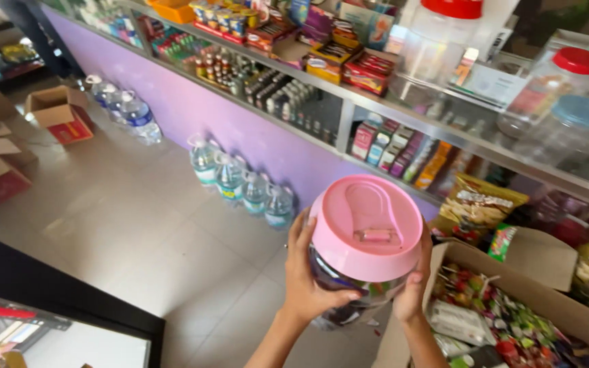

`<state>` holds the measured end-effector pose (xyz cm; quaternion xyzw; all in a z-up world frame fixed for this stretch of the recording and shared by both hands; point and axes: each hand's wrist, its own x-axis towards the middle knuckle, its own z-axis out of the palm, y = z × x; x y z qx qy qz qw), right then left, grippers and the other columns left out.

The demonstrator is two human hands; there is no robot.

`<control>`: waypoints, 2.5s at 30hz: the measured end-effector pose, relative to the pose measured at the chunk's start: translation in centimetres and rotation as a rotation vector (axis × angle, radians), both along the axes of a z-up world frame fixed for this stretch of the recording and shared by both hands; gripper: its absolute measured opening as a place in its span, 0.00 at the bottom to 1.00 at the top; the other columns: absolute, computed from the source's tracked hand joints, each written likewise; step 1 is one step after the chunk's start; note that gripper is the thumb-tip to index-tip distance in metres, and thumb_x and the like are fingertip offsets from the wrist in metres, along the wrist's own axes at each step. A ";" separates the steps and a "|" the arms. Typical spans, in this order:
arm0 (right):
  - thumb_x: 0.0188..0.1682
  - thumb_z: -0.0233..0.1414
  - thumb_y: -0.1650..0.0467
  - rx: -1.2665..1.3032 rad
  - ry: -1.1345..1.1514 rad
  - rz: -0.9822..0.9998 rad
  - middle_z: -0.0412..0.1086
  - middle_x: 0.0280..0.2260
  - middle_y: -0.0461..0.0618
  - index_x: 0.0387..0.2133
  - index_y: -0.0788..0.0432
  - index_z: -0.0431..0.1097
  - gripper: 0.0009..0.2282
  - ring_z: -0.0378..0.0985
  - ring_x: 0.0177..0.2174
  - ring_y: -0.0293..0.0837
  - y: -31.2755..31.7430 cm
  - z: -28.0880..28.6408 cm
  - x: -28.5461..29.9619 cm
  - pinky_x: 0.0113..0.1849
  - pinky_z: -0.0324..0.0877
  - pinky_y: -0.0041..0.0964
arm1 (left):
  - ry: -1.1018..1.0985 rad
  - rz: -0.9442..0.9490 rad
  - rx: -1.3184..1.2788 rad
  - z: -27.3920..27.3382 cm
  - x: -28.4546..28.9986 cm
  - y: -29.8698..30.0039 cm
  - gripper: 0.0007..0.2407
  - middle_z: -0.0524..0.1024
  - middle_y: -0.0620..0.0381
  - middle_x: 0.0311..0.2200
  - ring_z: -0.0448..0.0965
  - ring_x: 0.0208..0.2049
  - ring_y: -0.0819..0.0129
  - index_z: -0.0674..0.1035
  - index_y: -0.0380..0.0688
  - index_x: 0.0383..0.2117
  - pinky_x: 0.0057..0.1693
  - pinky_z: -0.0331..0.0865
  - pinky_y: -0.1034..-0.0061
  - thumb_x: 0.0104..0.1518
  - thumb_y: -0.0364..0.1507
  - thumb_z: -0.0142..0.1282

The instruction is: Organizing various snacks and candy items on shelves and in jars in a small grocery store or pharmacy setting.

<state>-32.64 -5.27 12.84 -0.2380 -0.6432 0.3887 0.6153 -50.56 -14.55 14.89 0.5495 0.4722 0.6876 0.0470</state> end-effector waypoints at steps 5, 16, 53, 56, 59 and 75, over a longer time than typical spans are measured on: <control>0.50 0.39 0.38 0.035 -0.057 0.023 0.50 0.68 0.61 0.69 0.68 0.45 0.49 0.55 0.67 0.53 2.2 1.0 -6.0 0.65 0.51 0.50 | -0.070 0.029 0.012 -1.5 -4.7 1.9 0.53 0.58 0.32 0.72 0.62 0.74 0.37 0.61 0.41 0.71 0.75 0.59 0.49 0.38 0.58 0.70; 0.53 0.37 0.40 0.101 -0.093 0.066 0.52 0.68 0.63 0.68 0.70 0.50 0.46 0.53 0.68 0.55 15.7 0.3 -20.2 0.67 0.49 0.49 | -0.124 0.098 0.014 -2.1 -18.1 13.9 0.53 0.57 0.36 0.72 0.61 0.74 0.43 0.61 0.38 0.71 0.75 0.58 0.53 0.38 0.57 0.71; 0.54 0.37 0.42 0.062 -0.141 0.248 0.49 0.70 0.62 0.69 0.70 0.44 0.45 0.50 0.69 0.54 44.4 5.3 -81.6 0.67 0.44 0.48 | -0.243 0.174 0.012 0.3 -77.9 42.4 0.55 0.63 0.40 0.68 0.65 0.69 0.51 0.58 0.31 0.69 0.72 0.58 0.61 0.37 0.54 0.72; 0.55 0.37 0.43 0.069 -0.128 0.262 0.49 0.70 0.62 0.70 0.70 0.44 0.44 0.50 0.69 0.54 46.4 5.2 -86.3 0.67 0.44 0.48 | -0.274 0.151 0.015 0.4 -82.4 44.4 0.54 0.64 0.40 0.67 0.66 0.68 0.51 0.58 0.31 0.69 0.72 0.59 0.61 0.37 0.53 0.74; 0.56 0.37 0.44 0.079 -0.130 0.259 0.49 0.70 0.61 0.70 0.69 0.45 0.43 0.50 0.69 0.53 49.1 4.3 -91.5 0.67 0.44 0.48 | -0.281 0.164 0.011 0.3 -87.4 46.5 0.54 0.65 0.40 0.67 0.67 0.67 0.51 0.58 0.31 0.69 0.71 0.59 0.61 0.36 0.52 0.75; 0.54 0.33 0.41 0.090 -0.197 0.077 0.47 0.70 0.59 0.70 0.65 0.45 0.44 0.48 0.69 0.52 60.6 1.3 -115.7 0.66 0.43 0.47 | -0.183 0.075 0.008 0.7 -115.1 58.6 0.53 0.61 0.40 0.69 0.64 0.71 0.49 0.60 0.33 0.70 0.73 0.57 0.60 0.37 0.54 0.72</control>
